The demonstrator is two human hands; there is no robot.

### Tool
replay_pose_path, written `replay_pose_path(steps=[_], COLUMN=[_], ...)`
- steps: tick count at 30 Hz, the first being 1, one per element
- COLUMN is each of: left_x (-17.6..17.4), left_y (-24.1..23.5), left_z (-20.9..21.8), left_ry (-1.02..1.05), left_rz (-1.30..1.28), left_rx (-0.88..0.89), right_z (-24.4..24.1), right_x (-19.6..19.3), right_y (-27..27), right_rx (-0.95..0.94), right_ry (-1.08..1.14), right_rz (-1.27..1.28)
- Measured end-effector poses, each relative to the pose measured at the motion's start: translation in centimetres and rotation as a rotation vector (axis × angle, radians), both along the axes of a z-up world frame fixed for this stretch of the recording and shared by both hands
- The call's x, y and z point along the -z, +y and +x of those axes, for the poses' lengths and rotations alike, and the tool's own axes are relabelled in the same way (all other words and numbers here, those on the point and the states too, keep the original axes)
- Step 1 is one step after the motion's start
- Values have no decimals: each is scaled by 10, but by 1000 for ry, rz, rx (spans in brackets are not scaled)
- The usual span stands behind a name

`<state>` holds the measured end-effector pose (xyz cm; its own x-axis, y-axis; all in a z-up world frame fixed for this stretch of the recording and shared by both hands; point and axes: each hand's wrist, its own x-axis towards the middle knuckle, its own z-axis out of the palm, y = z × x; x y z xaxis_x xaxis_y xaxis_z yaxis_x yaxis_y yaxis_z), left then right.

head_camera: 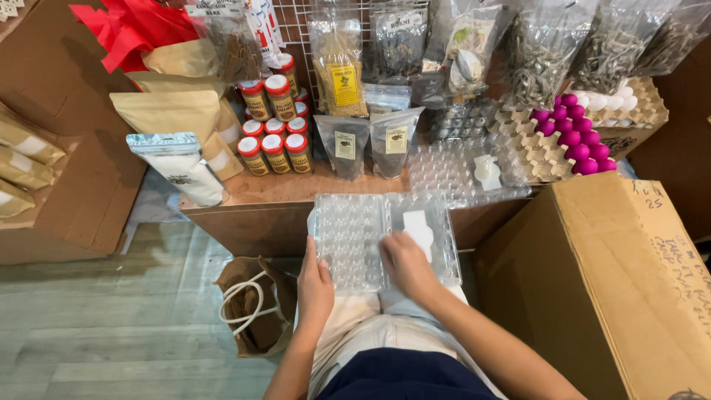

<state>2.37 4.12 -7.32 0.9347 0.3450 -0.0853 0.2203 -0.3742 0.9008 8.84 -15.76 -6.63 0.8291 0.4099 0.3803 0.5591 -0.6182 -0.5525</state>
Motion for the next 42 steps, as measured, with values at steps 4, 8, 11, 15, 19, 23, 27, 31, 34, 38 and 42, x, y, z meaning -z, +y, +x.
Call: replay_pose_path(steps=[4,8,11,15,19,23,27,31,34,38,42], left_x=[-9,-14,-15,-9,-1,1,7,10,10,7,12], left_y=[-3,-3,-5,-2,0,-1,-1,2,0,-4,1], left_z=[1,-2,0,0,-1,0,3,4,7,3,-5], left_ry=[-59,-50,-51,-11,-32,-30,-85,-40,-43,-17,-33], left_rz=[31,30,41,3,0,8,35,129,107,64,28], left_rx=[-3,7,4,3,6,7,-24,-22,-29,-46,-55], right_z=[60,83,74,89,110,89,40,11,-3,-33,-44], right_x=[-25,-36,-31,-52,-76,-58,-28,-22,-38,-16,-46], right_y=[21,29,24,0,-42,-95,-124,-137,-123,-78,-36], right_rx=[101,184,98,-21,259,-104,-107,29,80,-47,-116], right_ry=[19,-2,-88,-122,603,1,26,-24,9,122,351], right_rz=[-34,-179,-270,-374,128,-333,-250,-474,-286,-246,76])
